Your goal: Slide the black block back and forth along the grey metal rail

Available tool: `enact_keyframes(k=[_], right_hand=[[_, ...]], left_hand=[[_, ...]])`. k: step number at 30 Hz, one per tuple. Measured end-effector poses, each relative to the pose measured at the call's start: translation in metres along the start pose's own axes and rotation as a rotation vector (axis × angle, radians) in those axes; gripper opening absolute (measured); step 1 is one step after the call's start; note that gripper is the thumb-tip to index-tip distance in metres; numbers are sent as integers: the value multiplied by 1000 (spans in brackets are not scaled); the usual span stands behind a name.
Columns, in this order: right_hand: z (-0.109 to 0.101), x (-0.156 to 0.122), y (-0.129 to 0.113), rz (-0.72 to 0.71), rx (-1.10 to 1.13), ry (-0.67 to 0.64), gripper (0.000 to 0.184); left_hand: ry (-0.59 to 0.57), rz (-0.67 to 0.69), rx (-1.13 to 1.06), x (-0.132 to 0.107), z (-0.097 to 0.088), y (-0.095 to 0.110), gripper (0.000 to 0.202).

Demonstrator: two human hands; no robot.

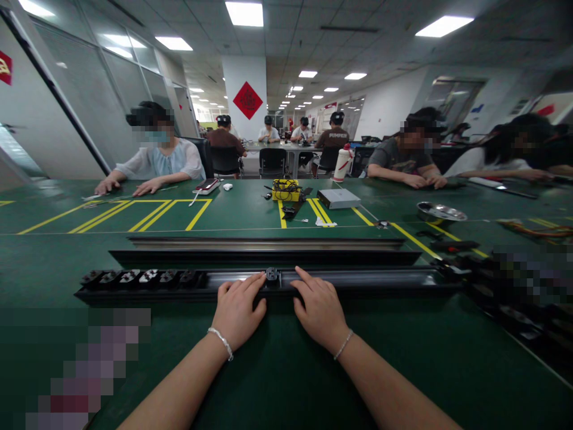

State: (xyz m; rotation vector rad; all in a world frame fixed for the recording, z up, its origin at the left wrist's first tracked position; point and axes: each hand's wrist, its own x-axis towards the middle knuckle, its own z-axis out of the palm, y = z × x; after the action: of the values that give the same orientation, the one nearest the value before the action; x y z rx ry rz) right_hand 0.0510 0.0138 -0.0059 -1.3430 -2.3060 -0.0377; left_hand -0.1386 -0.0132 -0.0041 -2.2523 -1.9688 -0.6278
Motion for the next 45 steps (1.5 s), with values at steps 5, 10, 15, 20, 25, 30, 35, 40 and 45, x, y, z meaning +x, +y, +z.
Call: enact_keyframes(k=[5,10,15,20,25,30,35,40,45], right_hand=[[-1,0,-1,-1,-14,-9,28],[0,0,0,2,-8,-13,29],[2,-1,1,4,5,-12,29],[1,0,0,1,-1,-7,29],[1,-1,0,1,-4,-15,29],[1,-1,0,4,-9,-10,30],[0,0,-1,1,-13,-13,29],[0,0,-1,8,-9,-17,29],[0,0,-1,6,-20,-20,29]], left_hand=[[-20,-11,-3,-1,-1,1,41],[-27,-13,1,0,-1,1,41],[-27,-7,4,0,0,1,41],[-45,-1,10,0,-2,2,44],[-71,-8,13,-1,-3,2,47],[-68,-8,9,0,-3,2,47],[-63,-18,8,0,-3,3,46],[-52,-11,10,0,-3,3,46],[-83,-27,7,1,-4,5,48]])
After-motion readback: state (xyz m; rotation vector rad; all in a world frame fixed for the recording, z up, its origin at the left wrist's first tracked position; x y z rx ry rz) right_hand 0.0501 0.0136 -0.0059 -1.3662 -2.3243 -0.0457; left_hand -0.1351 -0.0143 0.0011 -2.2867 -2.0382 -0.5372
